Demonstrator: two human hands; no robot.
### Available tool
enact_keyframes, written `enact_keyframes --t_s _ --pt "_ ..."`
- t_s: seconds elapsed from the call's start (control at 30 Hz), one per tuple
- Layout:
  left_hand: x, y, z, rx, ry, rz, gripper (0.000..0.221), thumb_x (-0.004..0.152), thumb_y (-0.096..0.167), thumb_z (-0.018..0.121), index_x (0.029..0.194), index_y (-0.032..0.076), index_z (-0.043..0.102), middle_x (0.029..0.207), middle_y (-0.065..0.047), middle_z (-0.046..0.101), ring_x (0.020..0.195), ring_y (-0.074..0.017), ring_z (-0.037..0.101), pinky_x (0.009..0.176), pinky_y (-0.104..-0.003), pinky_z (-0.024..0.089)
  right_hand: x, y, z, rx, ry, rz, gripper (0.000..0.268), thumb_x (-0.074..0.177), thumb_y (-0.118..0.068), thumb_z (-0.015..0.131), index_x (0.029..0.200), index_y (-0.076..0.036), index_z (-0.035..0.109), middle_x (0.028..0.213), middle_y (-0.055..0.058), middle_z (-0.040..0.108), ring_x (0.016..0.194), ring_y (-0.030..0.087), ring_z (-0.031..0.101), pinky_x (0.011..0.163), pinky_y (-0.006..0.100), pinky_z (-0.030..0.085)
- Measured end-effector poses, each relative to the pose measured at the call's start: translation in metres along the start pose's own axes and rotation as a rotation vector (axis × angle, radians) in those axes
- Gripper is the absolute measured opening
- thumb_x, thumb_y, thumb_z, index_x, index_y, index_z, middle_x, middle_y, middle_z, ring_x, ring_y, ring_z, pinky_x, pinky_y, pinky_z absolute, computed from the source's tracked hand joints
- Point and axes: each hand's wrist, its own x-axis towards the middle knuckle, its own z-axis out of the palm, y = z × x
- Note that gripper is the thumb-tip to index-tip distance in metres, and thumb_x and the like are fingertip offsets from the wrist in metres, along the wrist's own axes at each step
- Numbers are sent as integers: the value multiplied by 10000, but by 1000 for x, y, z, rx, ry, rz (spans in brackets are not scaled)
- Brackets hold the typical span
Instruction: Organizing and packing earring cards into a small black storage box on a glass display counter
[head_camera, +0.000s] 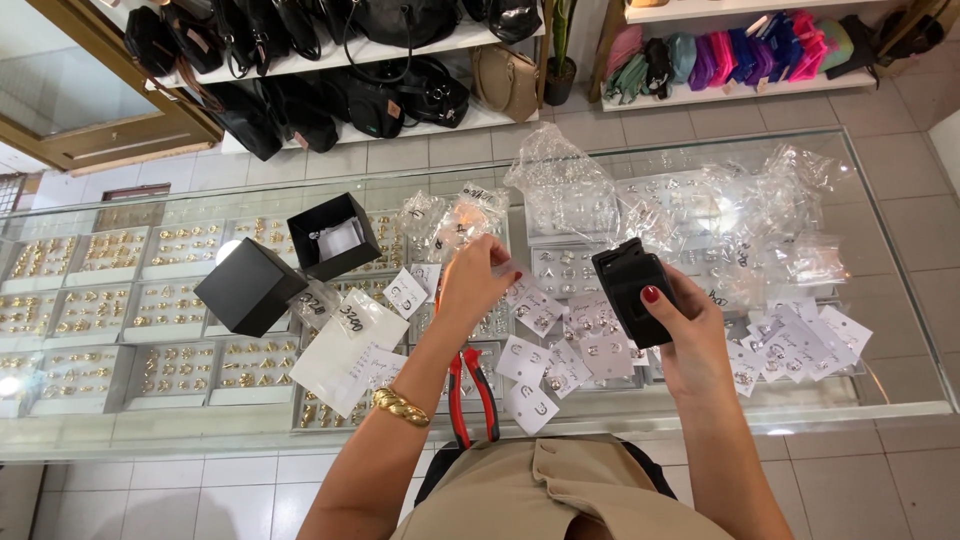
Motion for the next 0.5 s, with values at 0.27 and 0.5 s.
enact_keyframes --t_s 0.27,0.5 --pt "-44 57 -78 -990 -73 1 115 873 119 819 969 67 784 807 -32 697 753 -66 637 744 -223 562 -5 -19 22 -84 -110 -125 624 806 -93 830 1374 51 613 1160 198 681 1076 231 661 932 391 583" --pt "-57 91 -102 -1019 -21 87 118 867 106 830 969 57 795 765 -17 616 716 -22 562 664 -168 513 -14 -26 36 -162 -240 -95 742 623 6 915 1325 22 677 1094 206 731 1017 221 685 918 372 593"
